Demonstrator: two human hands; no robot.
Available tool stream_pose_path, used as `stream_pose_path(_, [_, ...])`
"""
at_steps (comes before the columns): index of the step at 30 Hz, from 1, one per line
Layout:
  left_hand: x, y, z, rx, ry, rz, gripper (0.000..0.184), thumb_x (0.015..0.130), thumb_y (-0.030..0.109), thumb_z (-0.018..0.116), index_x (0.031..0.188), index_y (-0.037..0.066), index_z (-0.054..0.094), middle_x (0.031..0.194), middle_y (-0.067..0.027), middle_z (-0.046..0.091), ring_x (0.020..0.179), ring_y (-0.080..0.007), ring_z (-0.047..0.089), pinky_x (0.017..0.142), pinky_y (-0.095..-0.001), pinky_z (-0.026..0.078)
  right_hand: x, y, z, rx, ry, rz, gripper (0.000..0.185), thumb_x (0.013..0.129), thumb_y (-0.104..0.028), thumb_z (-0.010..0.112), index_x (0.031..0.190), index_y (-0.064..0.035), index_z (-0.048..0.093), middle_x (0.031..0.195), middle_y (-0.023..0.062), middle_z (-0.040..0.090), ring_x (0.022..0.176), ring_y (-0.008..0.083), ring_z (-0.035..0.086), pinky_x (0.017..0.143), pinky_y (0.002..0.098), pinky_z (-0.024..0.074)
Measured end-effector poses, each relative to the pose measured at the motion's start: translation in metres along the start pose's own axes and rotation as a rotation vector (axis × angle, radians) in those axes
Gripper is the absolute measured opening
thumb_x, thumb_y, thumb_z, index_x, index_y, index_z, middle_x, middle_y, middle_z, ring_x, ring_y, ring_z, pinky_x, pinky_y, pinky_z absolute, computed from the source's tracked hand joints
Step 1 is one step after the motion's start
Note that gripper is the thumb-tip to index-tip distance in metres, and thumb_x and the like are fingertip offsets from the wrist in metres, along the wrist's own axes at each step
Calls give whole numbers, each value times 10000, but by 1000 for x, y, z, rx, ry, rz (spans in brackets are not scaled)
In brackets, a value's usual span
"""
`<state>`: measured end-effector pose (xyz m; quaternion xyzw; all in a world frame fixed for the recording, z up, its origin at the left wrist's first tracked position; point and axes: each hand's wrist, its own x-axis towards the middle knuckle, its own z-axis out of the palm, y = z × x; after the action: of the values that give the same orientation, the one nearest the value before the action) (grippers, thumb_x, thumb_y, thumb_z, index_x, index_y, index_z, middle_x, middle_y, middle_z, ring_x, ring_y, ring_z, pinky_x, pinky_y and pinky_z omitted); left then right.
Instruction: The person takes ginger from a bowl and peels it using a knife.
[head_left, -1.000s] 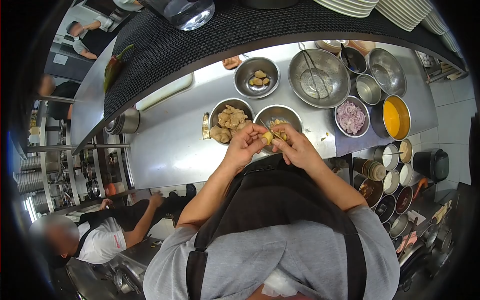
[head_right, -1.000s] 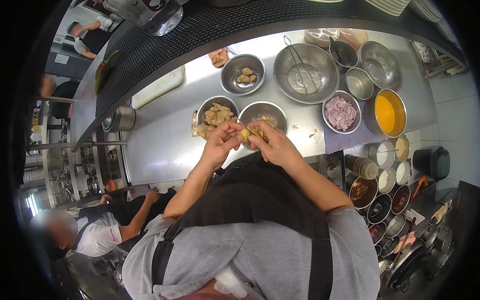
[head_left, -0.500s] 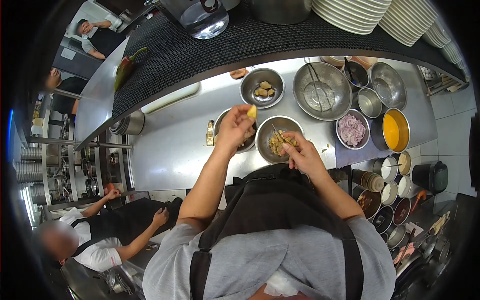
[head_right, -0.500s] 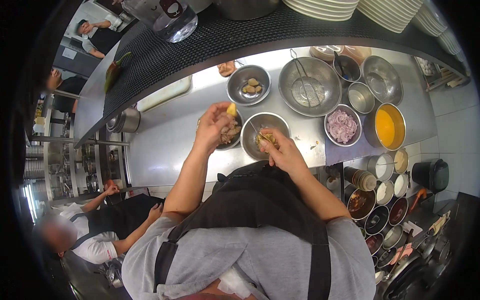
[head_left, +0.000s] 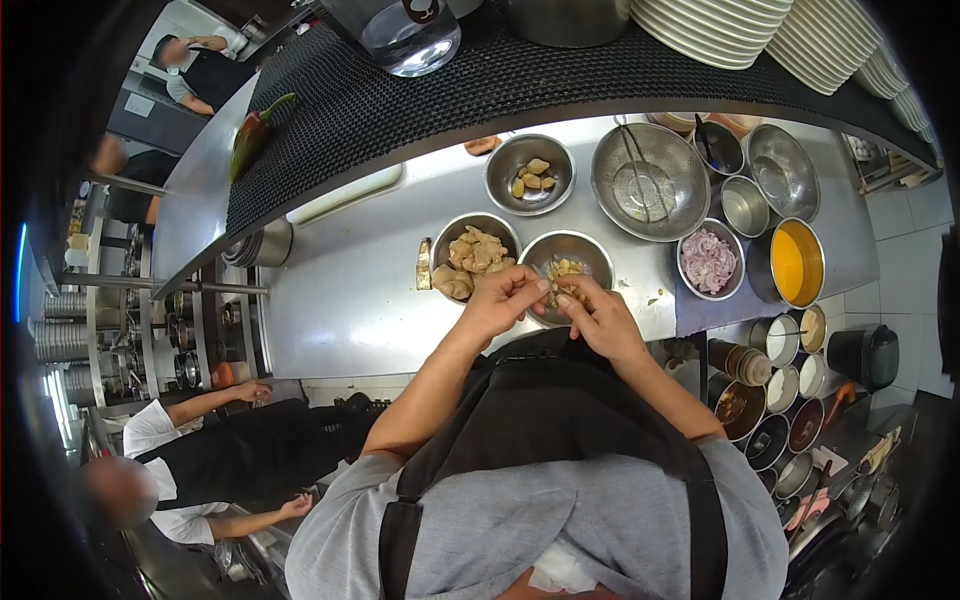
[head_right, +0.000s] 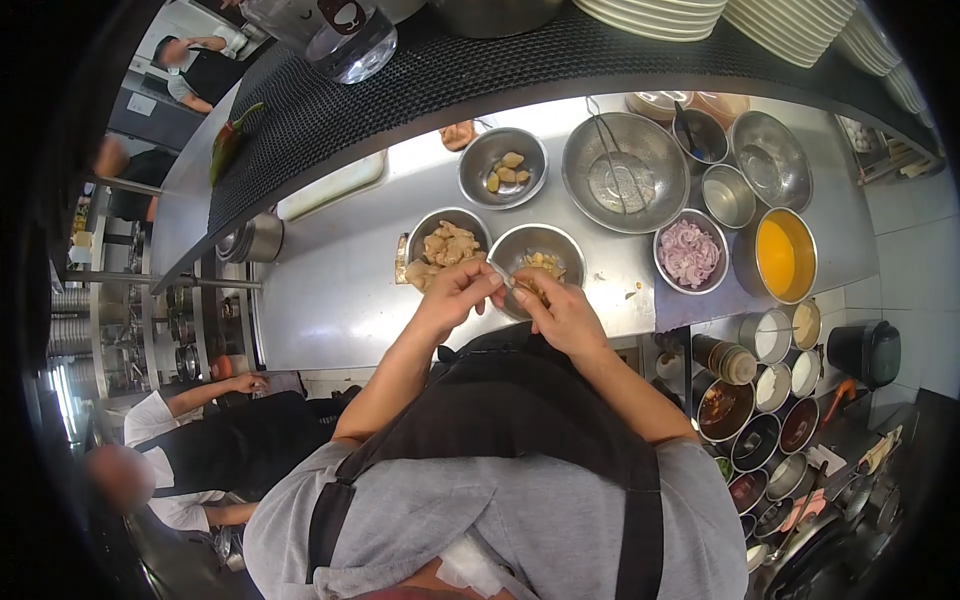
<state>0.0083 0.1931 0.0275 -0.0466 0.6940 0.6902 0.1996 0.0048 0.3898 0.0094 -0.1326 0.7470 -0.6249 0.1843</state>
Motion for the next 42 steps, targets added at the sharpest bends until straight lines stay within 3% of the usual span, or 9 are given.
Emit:
stream_pose_path(10, [6, -12, 8, 135, 147, 44, 204, 898, 120, 593, 741, -9, 586, 687, -54, 613, 615, -112, 576, 592, -255, 466, 22, 2, -5, 17, 13, 224, 248, 923, -237, 544, 1109, -74, 574, 720, 128, 641, 548, 240, 630, 552, 355, 486])
stream_pose_path(12, [5, -12, 4, 144, 194, 40, 202, 900, 119, 582, 741, -6, 586, 687, -55, 611, 614, -116, 578, 583, -252, 457, 30, 17, -6, -274, 117, -144, 278, 912, -235, 555, 1137, -74, 578, 792, 155, 647, 696, 311, 648, 647, 391, 496])
stream_pose_path(23, [10, 1, -11, -125, 284, -25, 195, 905, 153, 566, 749, 43, 604, 674, -33, 615, 573, -89, 557, 506, -213, 383, 16, 7, -8, -255, 40, -155, 415, 875, -236, 623, 1244, -65, 539, 974, 185, 640, 855, 343, 634, 742, 413, 496])
stream_pose_path(29, [21, -2, 2, -59, 168, -14, 190, 910, 156, 568, 763, 41, 607, 662, -35, 619, 565, -86, 557, 508, -206, 381, 16, 5, -5, -335, 74, -248, 441, 861, -224, 640, 1255, -57, 532, 1037, 208, 632, 897, 380, 620, 774, 431, 492])
stream_pose_path(34, [59, -5, -23, -35, 176, -1, 215, 930, 232, 552, 1009, 51, 635, 822, -13, 641, 734, -76, 596, 575, -210, 416, 10, 11, -16, -356, 85, -71, 406, 885, -170, 584, 1278, -90, 521, 1099, 221, 619, 962, 390, 610, 823, 421, 488])
stream_pose_path(38, [119, 3, -48, 673, 317, 256, 277, 847, 223, 562, 1020, 22, 644, 952, -203, 659, 879, -339, 645, 801, -393, 505, 9, 38, -19, -412, 101, -36, 395, 862, -204, 622, 1237, -88, 572, 887, 224, 658, 746, 368, 649, 686, 408, 508])
stream_pose_path(39, [141, -11, -50, 808, 408, 335, 273, 815, 218, 574, 984, 18, 652, 952, -223, 646, 889, -371, 624, 797, -427, 502, 12, 64, -18, -428, 108, -155, 380, 870, -124, 618, 1228, -8, 563, 691, 126, 607, 501, 146, 555, 502, 299, 460])
stream_pose_path(40, [169, -29, -56, 876, 394, 400, 284, 800, 219, 588, 965, -6, 645, 947, -239, 641, 889, -368, 622, 799, -442, 497, 8, 32, -18, -323, 25, 106, 406, 858, -183, 624, 1237, -51, 566, 766, 199, 639, 669, 302, 644, 629, 378, 506])
stream_pose_path(42, [186, -12, -52, 1197, 247, 210, 299, 789, 208, 615, 1041, 50, 642, 1059, -191, 619, 1009, -335, 594, 859, -423, 482, 9, 51, -17, -357, 53, -37, 405, 853, -172, 626, 1231, -37, 569, 729, 190, 633, 577, 266, 619, 577, 353, 491])
